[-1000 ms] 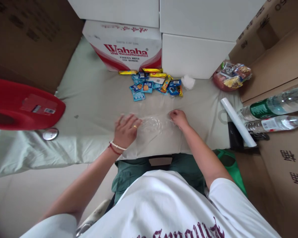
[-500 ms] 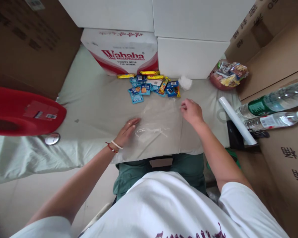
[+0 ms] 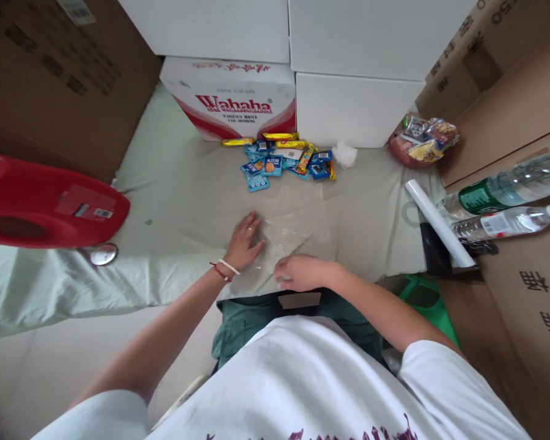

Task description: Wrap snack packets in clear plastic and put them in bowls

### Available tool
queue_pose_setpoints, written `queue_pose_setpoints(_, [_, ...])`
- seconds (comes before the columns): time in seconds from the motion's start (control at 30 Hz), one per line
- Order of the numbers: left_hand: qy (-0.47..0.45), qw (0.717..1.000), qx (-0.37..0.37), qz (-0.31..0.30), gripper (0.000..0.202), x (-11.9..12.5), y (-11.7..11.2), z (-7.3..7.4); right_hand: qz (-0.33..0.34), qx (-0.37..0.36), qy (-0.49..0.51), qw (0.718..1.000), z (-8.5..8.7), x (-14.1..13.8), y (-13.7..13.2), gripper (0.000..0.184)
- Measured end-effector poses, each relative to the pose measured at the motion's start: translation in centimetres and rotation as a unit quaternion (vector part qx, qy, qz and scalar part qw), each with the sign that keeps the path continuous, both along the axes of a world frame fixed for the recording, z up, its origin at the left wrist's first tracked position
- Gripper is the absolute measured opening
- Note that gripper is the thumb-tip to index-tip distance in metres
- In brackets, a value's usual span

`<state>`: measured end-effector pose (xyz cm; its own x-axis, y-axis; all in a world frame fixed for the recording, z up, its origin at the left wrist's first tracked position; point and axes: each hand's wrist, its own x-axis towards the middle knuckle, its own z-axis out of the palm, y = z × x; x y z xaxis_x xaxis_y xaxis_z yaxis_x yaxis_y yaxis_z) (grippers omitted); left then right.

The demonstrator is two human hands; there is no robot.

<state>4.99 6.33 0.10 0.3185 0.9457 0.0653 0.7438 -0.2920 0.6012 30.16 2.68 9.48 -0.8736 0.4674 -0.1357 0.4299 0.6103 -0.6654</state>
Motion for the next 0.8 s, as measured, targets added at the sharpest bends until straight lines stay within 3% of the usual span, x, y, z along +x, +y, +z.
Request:
queue_pose_setpoints(0.1, [0.074,0.997,0.005,0.017,0.064,1.7,-0.5,1.1,-0.132,0.041,-0.069,0.988,2.8,-0.3,2.5,0.025])
queue_pose_setpoints(0.2, [0.119,0.992,0.003,0.037,0.061,2.7,-0.8,1.6,-0.208,0.121,-0.155,0.958,3.0,-2.1,3.8,0.027])
queue_pose_setpoints(0.27, [0.114,0.993,-0.005,0.044,0.061,2.3,-0.6,1.4,-0.198,0.136,-0.142,0.960,1.3,-3.6,3.3,0.034])
queue_pose_setpoints(0.37, [0.044,0.997,-0.029,0.056,0.063,0.4,0.5,0.7,-0.154,0.140,-0.066,0.976,-2.7,-5.1,0.9,0.061])
queue_pose_setpoints(0.47, [-0.018,0.993,-0.068,0.095,0.060,-1.9,2.4,0.6,-0.081,0.138,-0.022,0.987,-5.6,-5.2,-1.3,0.061])
queue_pose_setpoints(0.57, [0.035,0.985,-0.112,0.127,0.046,-2.8,4.9,1.5,-0.047,0.143,-0.004,0.989,-6.4,-4.6,-1.9,0.058])
queue_pose_setpoints(0.67, [0.093,0.980,-0.121,0.130,0.036,-1.9,6.9,3.0,-0.039,0.153,0.006,0.987,-6.3,-4.3,-1.6,0.059])
queue_pose_setpoints(0.8, [0.138,0.976,-0.074,0.149,0.039,0.4,6.5,4.6,-0.035,0.153,0.008,0.987,-5.9,-4.4,-1.9,0.052])
